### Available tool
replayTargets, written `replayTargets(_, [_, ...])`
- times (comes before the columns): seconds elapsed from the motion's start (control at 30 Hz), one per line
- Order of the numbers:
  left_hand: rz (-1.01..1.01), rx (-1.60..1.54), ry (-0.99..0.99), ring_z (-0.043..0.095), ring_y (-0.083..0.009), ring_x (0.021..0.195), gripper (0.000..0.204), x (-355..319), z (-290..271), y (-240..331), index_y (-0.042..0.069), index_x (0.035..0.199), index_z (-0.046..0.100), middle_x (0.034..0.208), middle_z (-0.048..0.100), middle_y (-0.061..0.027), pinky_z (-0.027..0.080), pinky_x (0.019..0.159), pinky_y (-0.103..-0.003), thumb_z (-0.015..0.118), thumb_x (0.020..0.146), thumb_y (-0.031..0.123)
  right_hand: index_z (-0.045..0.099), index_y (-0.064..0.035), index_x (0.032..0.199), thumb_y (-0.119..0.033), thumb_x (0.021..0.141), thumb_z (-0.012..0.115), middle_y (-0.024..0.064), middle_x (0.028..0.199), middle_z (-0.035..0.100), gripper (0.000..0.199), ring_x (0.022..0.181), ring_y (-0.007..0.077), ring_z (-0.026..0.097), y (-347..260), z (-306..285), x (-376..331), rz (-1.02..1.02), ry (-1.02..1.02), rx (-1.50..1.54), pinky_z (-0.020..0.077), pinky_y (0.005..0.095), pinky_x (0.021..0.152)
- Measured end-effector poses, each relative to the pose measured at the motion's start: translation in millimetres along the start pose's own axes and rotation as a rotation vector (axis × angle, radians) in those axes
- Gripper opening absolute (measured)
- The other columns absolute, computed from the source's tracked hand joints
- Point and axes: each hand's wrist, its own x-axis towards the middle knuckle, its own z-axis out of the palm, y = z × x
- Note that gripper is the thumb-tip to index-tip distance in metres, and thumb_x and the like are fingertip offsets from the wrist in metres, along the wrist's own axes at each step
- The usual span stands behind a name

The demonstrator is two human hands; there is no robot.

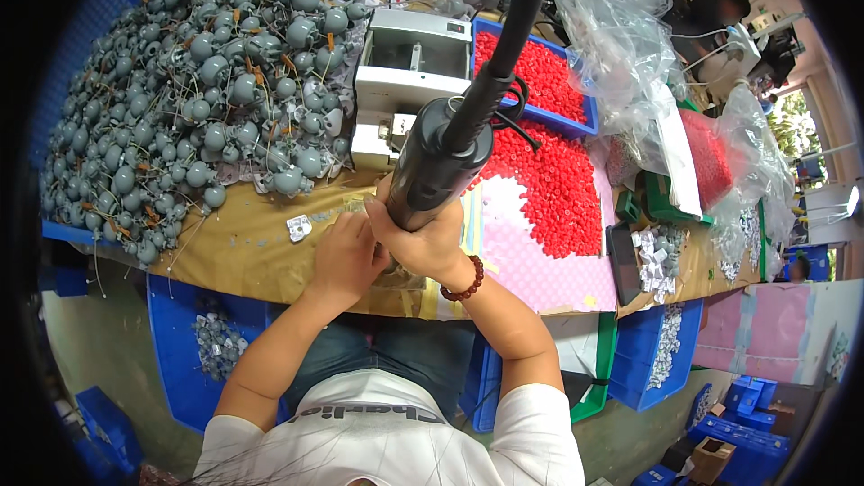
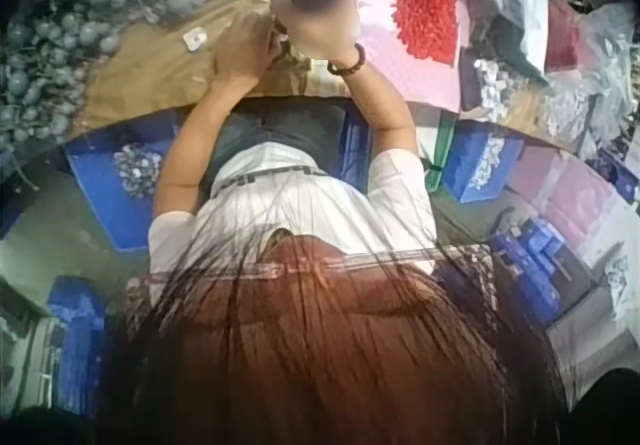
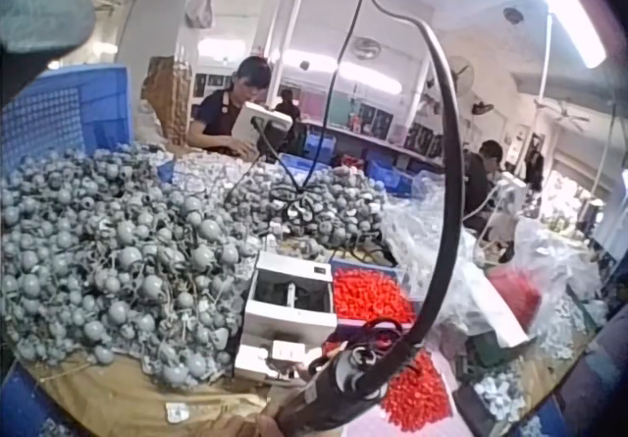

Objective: Assembling plastic toy components using an electric screwdriver.

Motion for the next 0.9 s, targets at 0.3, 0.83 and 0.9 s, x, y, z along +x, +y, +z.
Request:
replayTargets(0.3, [-0.011,-0.020,-0.010,0.061,-0.0253,0.098,0.034,0.4,-1.7,0.7,0.013,0.108,0.065,0.098,0.062,-0.0022,0.052,0.078,-0.041,0.075,0.076,0.014,0.056,-0.0005,0.083,0.016,0.084,0.067,0.0047,0.071,0.059,0.020,0.059,0.0125,0.057,-4.5,4.0,2.5,-0.063,0.042,0.083,0.0437,0.0284,0.052])
replayTargets(0.83, [0.034,-0.071,0.012,0.061,-0.0275,0.095,0.033,4.4,-5.7,-3.4,0.012,0.106,0.062,0.096,0.061,-0.0043,0.051,0.078,-0.043,0.074,0.075,0.012,0.047,0.0022,0.119,0.006,0.084,0.068,0.0061,0.084,0.063,0.040,0.072,0.0120,0.059,8.7,-3.2,-7.7,-0.149,-0.117,-0.113,0.0480,0.0264,0.077])
replayTargets(0.9, [0.035,-0.093,0.032,0.061,-0.0279,0.095,0.032,4.4,-4.7,-3.7,0.012,0.105,0.062,0.096,0.061,-0.0044,0.051,0.078,-0.043,0.073,0.075,0.012,0.053,-0.0009,0.104,0.002,0.084,0.068,0.0032,0.083,0.062,0.025,0.073,0.0113,0.058,7.7,-3.9,-9.4,-0.167,-0.164,-0.209,0.0464,0.0280,0.086])
